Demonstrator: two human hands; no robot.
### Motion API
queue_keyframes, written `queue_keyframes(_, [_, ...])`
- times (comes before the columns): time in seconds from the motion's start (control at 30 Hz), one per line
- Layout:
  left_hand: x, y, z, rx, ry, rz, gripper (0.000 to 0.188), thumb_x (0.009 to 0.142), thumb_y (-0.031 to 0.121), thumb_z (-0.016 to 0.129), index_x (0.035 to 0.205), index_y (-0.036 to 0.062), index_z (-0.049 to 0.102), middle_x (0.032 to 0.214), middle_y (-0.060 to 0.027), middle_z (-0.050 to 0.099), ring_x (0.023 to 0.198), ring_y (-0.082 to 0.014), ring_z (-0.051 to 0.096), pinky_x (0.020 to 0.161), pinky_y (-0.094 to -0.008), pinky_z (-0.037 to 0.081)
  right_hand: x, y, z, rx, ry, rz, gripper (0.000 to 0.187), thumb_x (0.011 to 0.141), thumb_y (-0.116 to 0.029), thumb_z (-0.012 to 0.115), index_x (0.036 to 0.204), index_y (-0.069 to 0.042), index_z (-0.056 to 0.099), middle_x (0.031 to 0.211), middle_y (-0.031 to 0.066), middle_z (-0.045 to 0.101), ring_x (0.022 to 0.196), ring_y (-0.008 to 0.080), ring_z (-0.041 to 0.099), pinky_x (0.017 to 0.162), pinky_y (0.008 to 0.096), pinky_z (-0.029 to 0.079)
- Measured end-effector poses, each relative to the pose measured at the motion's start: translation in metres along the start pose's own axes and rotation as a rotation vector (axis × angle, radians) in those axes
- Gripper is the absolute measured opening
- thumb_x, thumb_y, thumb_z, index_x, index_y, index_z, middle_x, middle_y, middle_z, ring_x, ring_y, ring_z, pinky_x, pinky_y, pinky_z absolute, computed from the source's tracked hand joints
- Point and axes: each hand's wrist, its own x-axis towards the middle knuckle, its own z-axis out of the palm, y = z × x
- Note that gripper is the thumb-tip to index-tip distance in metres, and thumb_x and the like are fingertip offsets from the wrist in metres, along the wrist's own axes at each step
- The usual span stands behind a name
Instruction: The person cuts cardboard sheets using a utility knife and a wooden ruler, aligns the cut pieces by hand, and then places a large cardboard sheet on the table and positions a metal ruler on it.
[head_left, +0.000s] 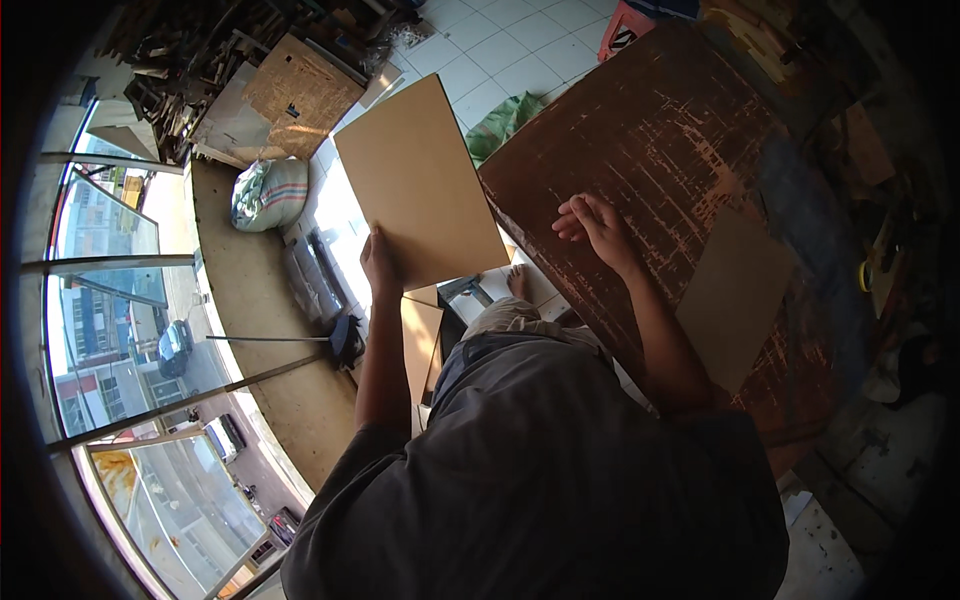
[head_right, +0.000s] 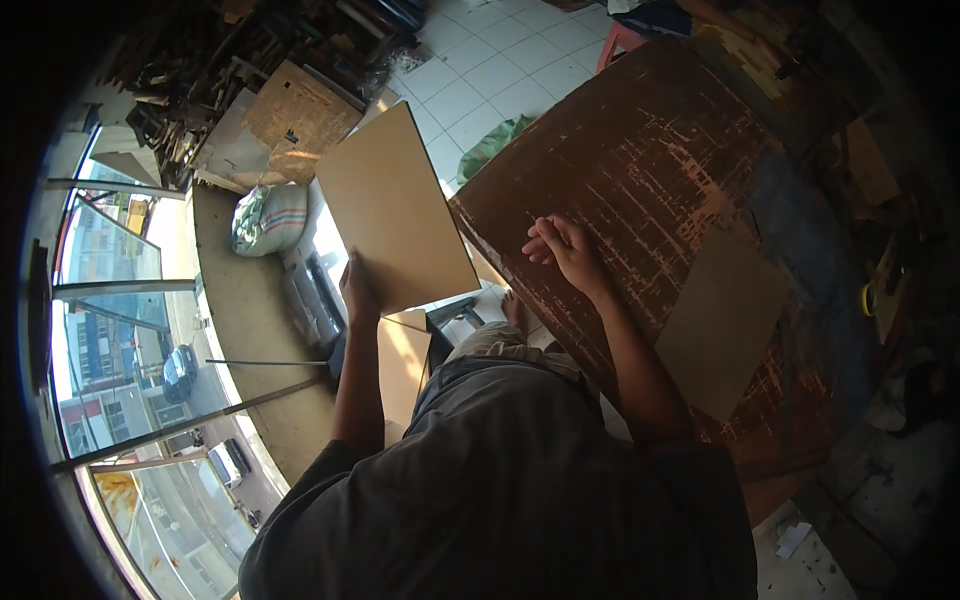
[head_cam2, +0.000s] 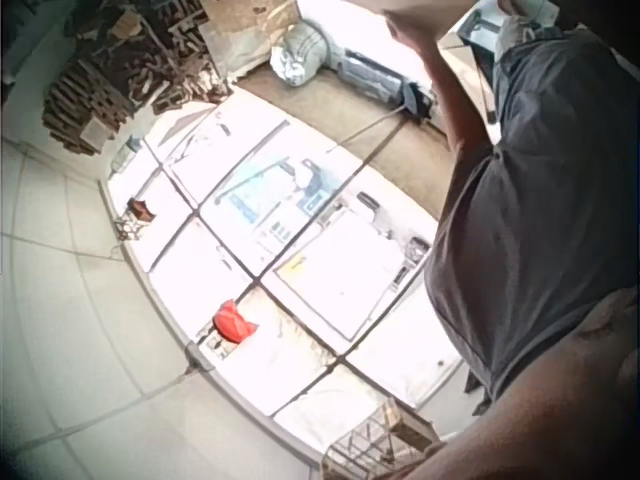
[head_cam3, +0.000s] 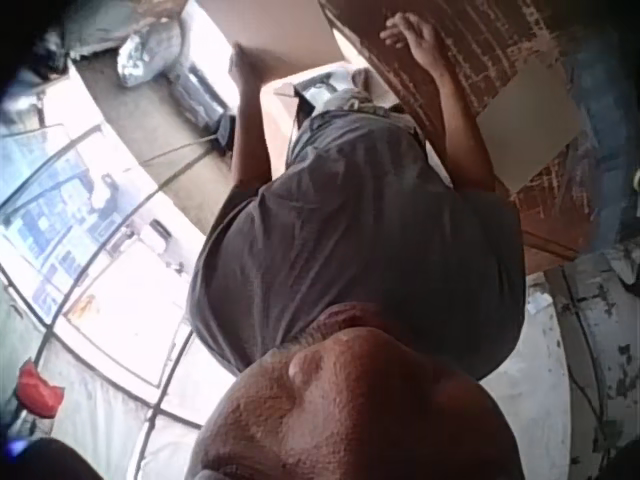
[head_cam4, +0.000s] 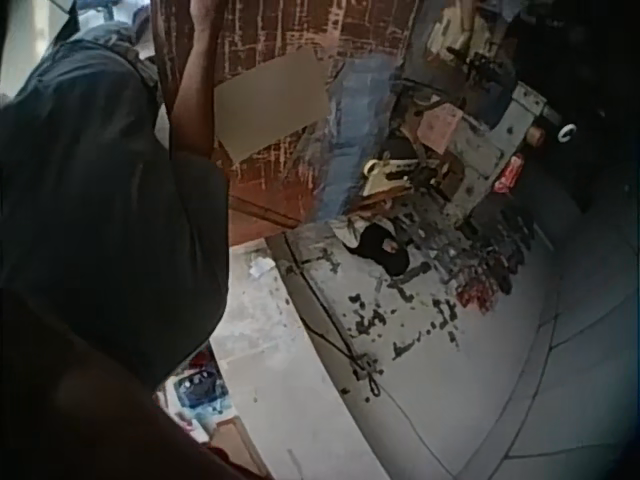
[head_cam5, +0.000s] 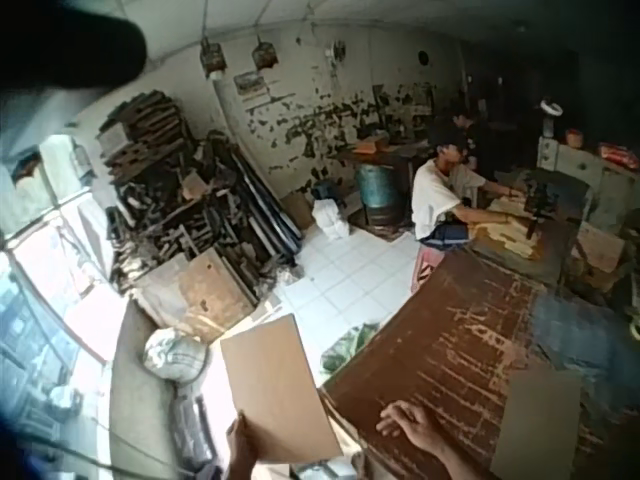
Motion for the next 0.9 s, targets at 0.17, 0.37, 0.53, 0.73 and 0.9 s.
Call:
queue_keyframes(0.17, [0.011, -0.054, -0.168, -0.012, 0.326, 0.018, 0.041, 0.103, 0.036, 0.055, 0.112, -0.0025, 0.067, 0.099, -0.0063, 0.069, 0.087, -0.0154, 0.063, 0.078, -0.0306, 0.051, 0.003, 0.037, -0.011, -0.074, 0.045, 0.184, 0.04, 0.103, -0.044, 0.051, 0.1, -0.005, 0.062, 0.086, 0.0061, 0.072, 0.073, 0.0104, 0.067, 0.065, 0.0236, 0.052])
queue_keyframes(0.37, [-0.045, -0.128, -0.298, 0.081, 0.584, -0.023, 0.044, 0.1, 0.042, 0.061, 0.092, -0.0001, 0.071, 0.082, -0.0011, 0.066, 0.074, -0.0111, 0.058, 0.067, -0.0291, 0.047, 0.003, 0.056, -0.023, -0.141, 0.043, 0.334, 0.04, 0.102, -0.046, 0.053, 0.1, -0.006, 0.062, 0.086, 0.0052, 0.072, 0.072, 0.0102, 0.068, 0.064, 0.0238, 0.052])
queue_keyframes(0.53, [-0.072, -0.123, -0.357, 0.253, 0.379, -0.177, 0.046, 0.097, 0.047, 0.064, 0.074, 0.0071, 0.068, 0.066, 0.0066, 0.055, 0.058, -0.0048, 0.045, 0.055, -0.0228, 0.036, 0.009, 0.053, -0.026, -0.214, 0.073, 0.358, 0.043, 0.102, -0.049, 0.053, 0.101, -0.007, 0.062, 0.086, 0.0058, 0.072, 0.071, 0.0105, 0.068, 0.063, 0.0239, 0.052])
queue_keyframes(0.73, [-0.061, -0.107, -0.399, 0.398, 0.204, -0.323, 0.055, 0.095, 0.056, 0.062, 0.086, 0.0034, 0.074, 0.075, 0.0002, 0.067, 0.068, -0.0086, 0.058, 0.064, -0.0245, 0.046, 0.016, 0.041, -0.016, -0.299, 0.057, 0.369, 0.039, 0.102, -0.045, 0.053, 0.102, -0.007, 0.062, 0.089, 0.0054, 0.072, 0.073, 0.0097, 0.067, 0.065, 0.0234, 0.051])
queue_keyframes(0.9, [-0.044, -0.15, -0.409, 1.032, 0.433, -0.287, 0.091, 0.09, 0.074, 0.046, 0.155, 0.0122, 0.032, 0.154, -0.0184, 0.04, 0.141, -0.0406, 0.039, 0.115, -0.0488, 0.029, 0.017, 0.052, -0.016, -0.319, 0.031, 0.4, 0.034, 0.102, -0.042, 0.055, 0.101, -0.008, 0.061, 0.089, 0.0048, 0.072, 0.073, 0.0088, 0.067, 0.064, 0.0225, 0.051])
